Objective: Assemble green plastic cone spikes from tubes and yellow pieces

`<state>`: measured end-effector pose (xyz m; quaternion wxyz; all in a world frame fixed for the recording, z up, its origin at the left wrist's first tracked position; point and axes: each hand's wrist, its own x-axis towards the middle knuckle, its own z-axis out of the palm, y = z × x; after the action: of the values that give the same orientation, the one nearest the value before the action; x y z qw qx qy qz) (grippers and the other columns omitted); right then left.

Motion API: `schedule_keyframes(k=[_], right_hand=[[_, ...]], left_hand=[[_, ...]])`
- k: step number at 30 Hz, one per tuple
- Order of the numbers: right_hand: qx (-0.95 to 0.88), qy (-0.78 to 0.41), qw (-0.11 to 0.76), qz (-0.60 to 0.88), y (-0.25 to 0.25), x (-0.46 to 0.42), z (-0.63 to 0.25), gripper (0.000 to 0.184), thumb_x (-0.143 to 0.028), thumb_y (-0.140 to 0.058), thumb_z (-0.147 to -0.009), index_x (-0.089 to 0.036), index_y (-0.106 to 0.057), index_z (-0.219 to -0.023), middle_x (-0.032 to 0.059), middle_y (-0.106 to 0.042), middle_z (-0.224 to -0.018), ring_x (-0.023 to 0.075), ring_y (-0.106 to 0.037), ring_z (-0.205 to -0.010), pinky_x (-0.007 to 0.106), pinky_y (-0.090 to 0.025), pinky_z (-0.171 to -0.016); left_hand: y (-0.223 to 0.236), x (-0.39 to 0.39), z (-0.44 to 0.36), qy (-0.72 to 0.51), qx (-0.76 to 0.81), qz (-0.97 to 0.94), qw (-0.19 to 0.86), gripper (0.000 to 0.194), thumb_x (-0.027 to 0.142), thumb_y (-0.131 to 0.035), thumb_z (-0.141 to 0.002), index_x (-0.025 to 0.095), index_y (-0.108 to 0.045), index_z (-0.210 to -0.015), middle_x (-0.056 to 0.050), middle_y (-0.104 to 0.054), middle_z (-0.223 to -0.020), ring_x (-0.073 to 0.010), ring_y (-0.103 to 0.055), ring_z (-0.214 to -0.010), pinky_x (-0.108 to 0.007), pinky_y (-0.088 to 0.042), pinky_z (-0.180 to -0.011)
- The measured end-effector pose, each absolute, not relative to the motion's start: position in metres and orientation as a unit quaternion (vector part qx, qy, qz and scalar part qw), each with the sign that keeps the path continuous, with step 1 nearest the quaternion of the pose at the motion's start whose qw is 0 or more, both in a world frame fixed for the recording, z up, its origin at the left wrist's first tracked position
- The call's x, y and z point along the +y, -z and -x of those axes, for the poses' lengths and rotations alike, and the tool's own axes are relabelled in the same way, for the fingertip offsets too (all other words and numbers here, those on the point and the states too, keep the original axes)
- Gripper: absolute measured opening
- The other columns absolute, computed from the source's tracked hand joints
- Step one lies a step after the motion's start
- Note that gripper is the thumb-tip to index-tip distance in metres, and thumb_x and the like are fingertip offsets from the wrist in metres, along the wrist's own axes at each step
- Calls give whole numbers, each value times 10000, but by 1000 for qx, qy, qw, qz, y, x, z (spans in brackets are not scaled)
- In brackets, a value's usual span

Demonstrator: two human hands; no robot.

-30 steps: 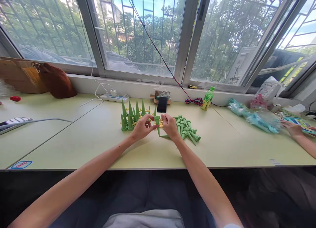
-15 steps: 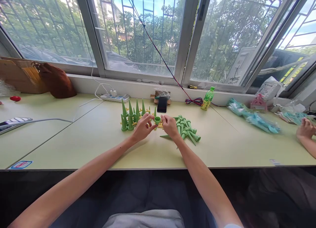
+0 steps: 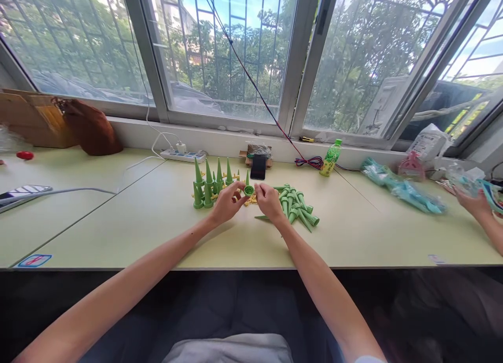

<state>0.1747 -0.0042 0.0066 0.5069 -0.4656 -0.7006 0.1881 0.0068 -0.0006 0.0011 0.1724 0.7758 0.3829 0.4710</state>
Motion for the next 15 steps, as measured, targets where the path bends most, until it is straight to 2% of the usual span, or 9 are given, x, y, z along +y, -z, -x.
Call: schedule_keyframes(k=[4,7,9,11,15], right_hand=[[-698,-184,514,463,-10,-7,-175,452,-532,-397,-960,-219,-408,-634,-25,-455,-515,124,-396,-510,255,-321,-531],[-696,-157,522,468,-11,-8,-175,437,-516,-390,-968,-216,-415,-651,-26,-458,-536,121,-383,-521,258,-315,-547],[-700,-142,520,469,-11,-8,-175,425,-504,-386,-973,-212,-431,-667,-29,-455,-547,119,-371,-526,259,-312,-560],[-706,-134,515,467,-10,-9,-175,414,-495,-379,-976,-209,-449,-684,-34,-445,-551,118,-360,-530,258,-306,-566],[-720,-124,503,461,-10,-10,-175,407,-484,-376,-975,-208,-448,-686,-36,-435,-566,118,-356,-546,254,-304,-574]], left_hand=[[-1,0,-8,-473,391,-768,183,235,327,-621,-854,200,-566,-1044,-52,-627,-1005,-109,-564,-658,-237,-466,-620],[-3,1,-8,-474,407,-745,234,233,375,-625,-848,186,-560,-966,-37,-638,-931,-90,-536,-573,-231,-448,-555],[-5,1,-8,-467,423,-712,310,313,479,-599,-861,168,-557,-866,-42,-635,-861,-87,-518,-515,-227,-412,-470],[-8,0,-7,-452,432,-668,404,477,617,-545,-860,149,-561,-767,-69,-633,-831,-95,-525,-495,-229,-381,-409],[-14,-3,-5,-376,398,-619,563,655,750,-534,-802,107,-648,-751,-122,-664,-892,-106,-565,-550,-228,-405,-436]])
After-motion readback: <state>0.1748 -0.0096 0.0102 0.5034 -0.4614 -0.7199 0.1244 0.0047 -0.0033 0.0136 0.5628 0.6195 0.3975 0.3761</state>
